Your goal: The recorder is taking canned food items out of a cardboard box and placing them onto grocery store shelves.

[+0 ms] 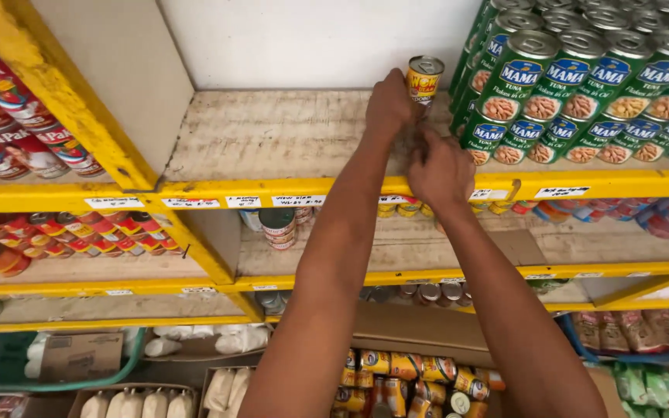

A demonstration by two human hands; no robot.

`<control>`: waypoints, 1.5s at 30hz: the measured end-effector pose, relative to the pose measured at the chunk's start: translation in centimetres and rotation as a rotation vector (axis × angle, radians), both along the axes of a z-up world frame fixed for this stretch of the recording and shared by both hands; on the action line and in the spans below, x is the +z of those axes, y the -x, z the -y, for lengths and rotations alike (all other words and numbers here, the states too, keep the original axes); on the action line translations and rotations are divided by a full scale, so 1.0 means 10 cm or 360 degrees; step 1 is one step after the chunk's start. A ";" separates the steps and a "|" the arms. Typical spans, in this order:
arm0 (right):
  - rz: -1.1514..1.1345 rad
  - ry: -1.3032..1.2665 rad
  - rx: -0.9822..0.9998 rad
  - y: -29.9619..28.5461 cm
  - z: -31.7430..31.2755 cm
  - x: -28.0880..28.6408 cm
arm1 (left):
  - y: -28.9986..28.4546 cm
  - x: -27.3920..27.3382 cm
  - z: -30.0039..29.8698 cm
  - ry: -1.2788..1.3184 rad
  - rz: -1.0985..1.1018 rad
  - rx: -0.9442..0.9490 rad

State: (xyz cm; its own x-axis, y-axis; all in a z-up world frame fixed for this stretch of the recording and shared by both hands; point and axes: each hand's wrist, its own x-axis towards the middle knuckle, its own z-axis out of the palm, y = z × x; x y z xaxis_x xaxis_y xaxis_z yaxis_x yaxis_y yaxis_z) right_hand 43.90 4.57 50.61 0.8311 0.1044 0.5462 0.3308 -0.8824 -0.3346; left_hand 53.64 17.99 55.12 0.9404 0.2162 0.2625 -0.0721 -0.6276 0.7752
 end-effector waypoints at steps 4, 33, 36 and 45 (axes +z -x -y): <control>-0.0208 0.0000 -0.0054 0.16 -0.07 0.20 | -0.70 -0.50 0.05 -0.0092 0.0138 -0.0020; -0.0308 -0.0364 0.0252 -0.02 -0.07 0.39 | -0.31 -0.05 0.18 -0.0317 0.0073 -0.0193; -0.0271 -0.0296 0.0275 -0.11 -0.05 0.26 | -0.43 -0.09 0.17 -0.0334 0.0082 -0.0271; -0.0319 -0.0318 0.0182 0.04 -0.12 0.38 | -0.39 -0.10 0.17 -0.0231 0.0111 -0.0118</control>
State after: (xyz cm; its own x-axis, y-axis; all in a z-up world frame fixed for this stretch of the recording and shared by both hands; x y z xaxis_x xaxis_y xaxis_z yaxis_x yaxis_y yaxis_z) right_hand 43.54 5.76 54.41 0.9135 0.1104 0.3916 0.3339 -0.7533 -0.5666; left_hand 57.58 16.24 54.16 0.9309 0.1020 0.3508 -0.1726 -0.7235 0.6684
